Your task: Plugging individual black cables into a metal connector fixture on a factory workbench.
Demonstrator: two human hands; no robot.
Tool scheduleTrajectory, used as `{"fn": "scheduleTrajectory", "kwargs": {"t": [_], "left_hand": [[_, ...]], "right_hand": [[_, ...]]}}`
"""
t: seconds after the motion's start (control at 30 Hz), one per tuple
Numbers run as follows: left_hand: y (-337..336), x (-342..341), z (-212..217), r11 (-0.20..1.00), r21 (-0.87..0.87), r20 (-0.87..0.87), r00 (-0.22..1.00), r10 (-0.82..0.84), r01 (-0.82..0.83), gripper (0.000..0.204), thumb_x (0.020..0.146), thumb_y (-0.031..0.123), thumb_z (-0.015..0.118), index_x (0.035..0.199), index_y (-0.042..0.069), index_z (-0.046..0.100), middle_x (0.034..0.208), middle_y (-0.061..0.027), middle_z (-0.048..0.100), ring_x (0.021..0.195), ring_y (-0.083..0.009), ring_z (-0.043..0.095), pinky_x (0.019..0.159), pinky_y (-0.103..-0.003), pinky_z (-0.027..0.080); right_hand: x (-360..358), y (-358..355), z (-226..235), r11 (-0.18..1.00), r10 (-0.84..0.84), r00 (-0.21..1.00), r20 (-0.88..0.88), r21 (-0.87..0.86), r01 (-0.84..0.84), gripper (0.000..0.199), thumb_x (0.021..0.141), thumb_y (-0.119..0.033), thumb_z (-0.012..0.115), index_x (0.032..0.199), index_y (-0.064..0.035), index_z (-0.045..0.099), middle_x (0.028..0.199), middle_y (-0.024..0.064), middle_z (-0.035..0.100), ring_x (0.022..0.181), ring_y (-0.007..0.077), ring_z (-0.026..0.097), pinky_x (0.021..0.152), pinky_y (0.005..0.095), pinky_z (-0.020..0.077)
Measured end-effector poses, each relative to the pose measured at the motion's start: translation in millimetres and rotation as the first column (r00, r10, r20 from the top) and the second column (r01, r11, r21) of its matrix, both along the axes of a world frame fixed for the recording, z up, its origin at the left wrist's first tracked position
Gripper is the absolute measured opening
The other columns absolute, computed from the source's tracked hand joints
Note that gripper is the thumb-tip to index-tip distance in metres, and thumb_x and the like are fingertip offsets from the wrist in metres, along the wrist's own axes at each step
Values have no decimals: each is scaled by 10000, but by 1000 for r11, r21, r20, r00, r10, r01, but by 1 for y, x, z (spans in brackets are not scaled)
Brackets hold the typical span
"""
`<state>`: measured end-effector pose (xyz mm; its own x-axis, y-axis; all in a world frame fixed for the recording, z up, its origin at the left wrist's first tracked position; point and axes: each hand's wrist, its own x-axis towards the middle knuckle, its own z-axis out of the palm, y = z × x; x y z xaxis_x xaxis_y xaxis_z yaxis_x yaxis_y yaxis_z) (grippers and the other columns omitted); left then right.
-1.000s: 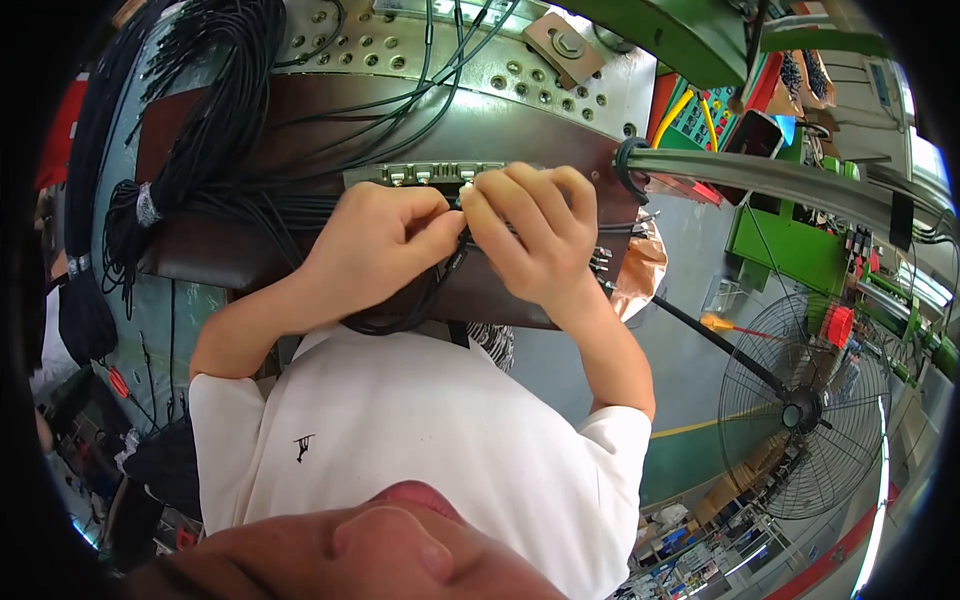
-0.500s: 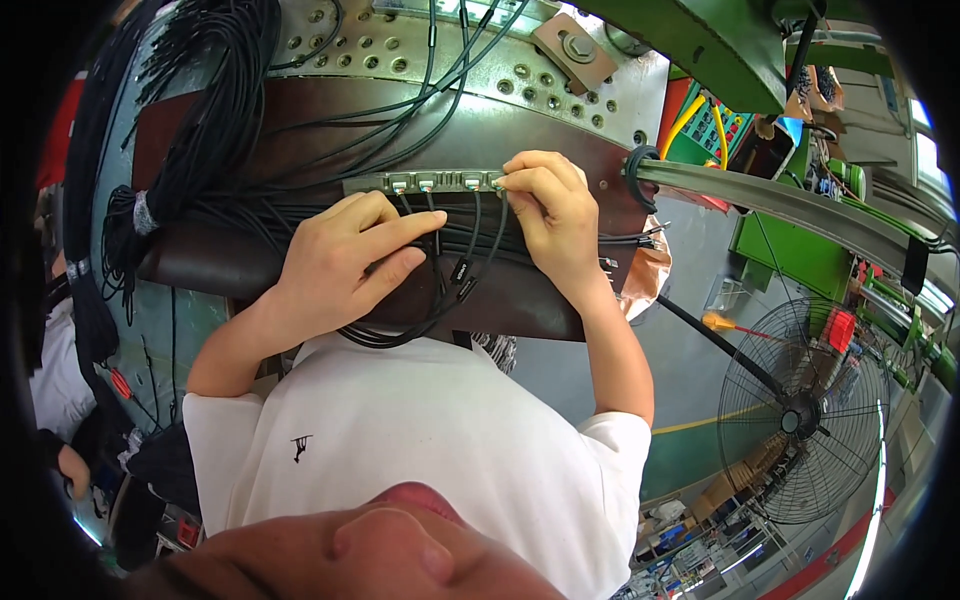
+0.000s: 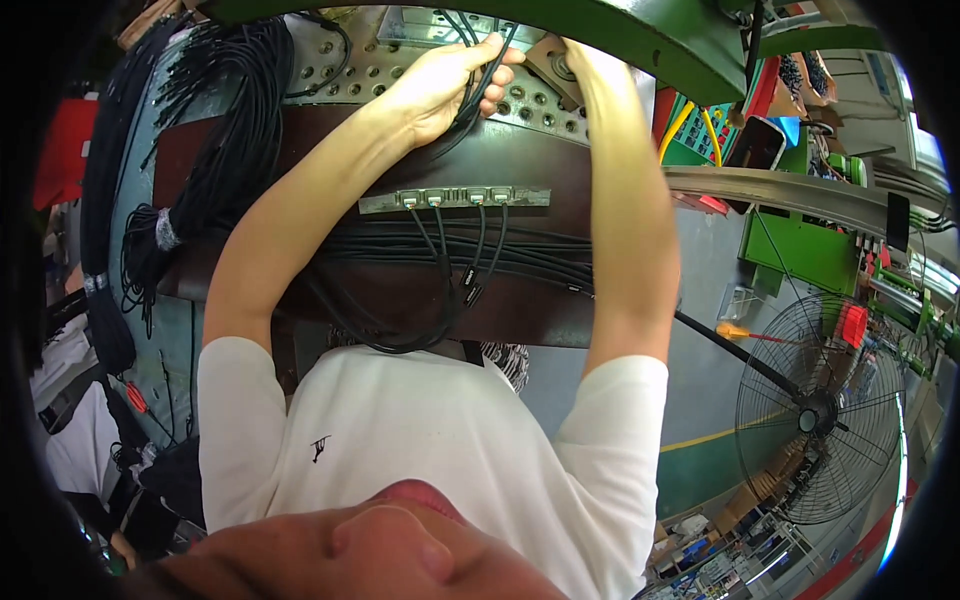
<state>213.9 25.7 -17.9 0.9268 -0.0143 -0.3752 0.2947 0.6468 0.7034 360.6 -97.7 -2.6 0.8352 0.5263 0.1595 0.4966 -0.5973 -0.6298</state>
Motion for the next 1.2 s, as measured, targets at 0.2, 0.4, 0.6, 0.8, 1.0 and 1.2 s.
{"fn": "scheduleTrajectory", "kwargs": {"t": [0.2, 0.4, 0.6, 0.8, 1.0, 1.2], "left_hand": [[23, -45, 41, 999, -40, -19, 999, -32, 31, 338, 993, 289, 430, 1104, -1, 563, 717, 46, 464, 589, -54, 396, 552, -207, 346], [-16, -116, 50, 981, -128, -152, 974, -167, 149, 363, 1006, 385, 386, 832, 100, 529, 551, 62, 334, 449, -47, 264, 422, -208, 229], [62, -197, 55, 947, -281, -119, 985, 125, -154, 409, 980, 445, 432, 671, 187, 357, 525, 77, 254, 375, -30, 184, 324, -209, 151], [174, -207, 67, 421, 637, 159, 644, 748, -646, 448, 1002, 432, 380, 912, 38, 571, 599, 24, 481, 445, -54, 396, 450, -188, 347], [69, -190, 28, 168, 979, 119, 993, -20, -114, 178, 885, 158, 590, 997, 52, 677, 844, -88, 662, 716, -171, 612, 689, -267, 484], [32, -158, -1, 16, 970, 226, 880, -418, -241, 243, 776, 112, 686, 990, 26, 609, 909, -92, 564, 858, -272, 554, 733, -352, 455]], "right_hand": [[5, -8, -30, 883, 281, 711, 645, -464, 72, 212, 894, -195, 518, 909, -50, 672, 755, 101, 664, 595, 215, 604, 564, 360, 471], [-106, 3, -10, 987, 120, 988, -94, 120, -109, 303, 876, -253, 652, 997, 26, 647, 772, 82, 677, 656, 105, 572, 618, 247, 458], [-104, -31, -18, 925, 369, 924, -99, 133, -355, 257, 868, -304, 642, 970, -72, 688, 808, 89, 689, 610, 186, 616, 591, 285, 475], [-115, -31, -10, 920, 364, 671, 647, -135, -369, 385, 734, -297, 729, 1062, -129, 619, 871, 76, 589, 821, 270, 581, 719, 344, 488], [-191, -64, -19, 868, 482, 843, 239, -4, -496, 304, 726, -178, 729, 985, -73, 609, 949, 60, 573, 885, 254, 569, 771, 363, 477], [-197, -62, -19, 922, 381, 880, 284, -48, -384, 287, 768, -121, 687, 1045, -72, 625, 964, 59, 588, 910, 244, 585, 773, 355, 474]]}}
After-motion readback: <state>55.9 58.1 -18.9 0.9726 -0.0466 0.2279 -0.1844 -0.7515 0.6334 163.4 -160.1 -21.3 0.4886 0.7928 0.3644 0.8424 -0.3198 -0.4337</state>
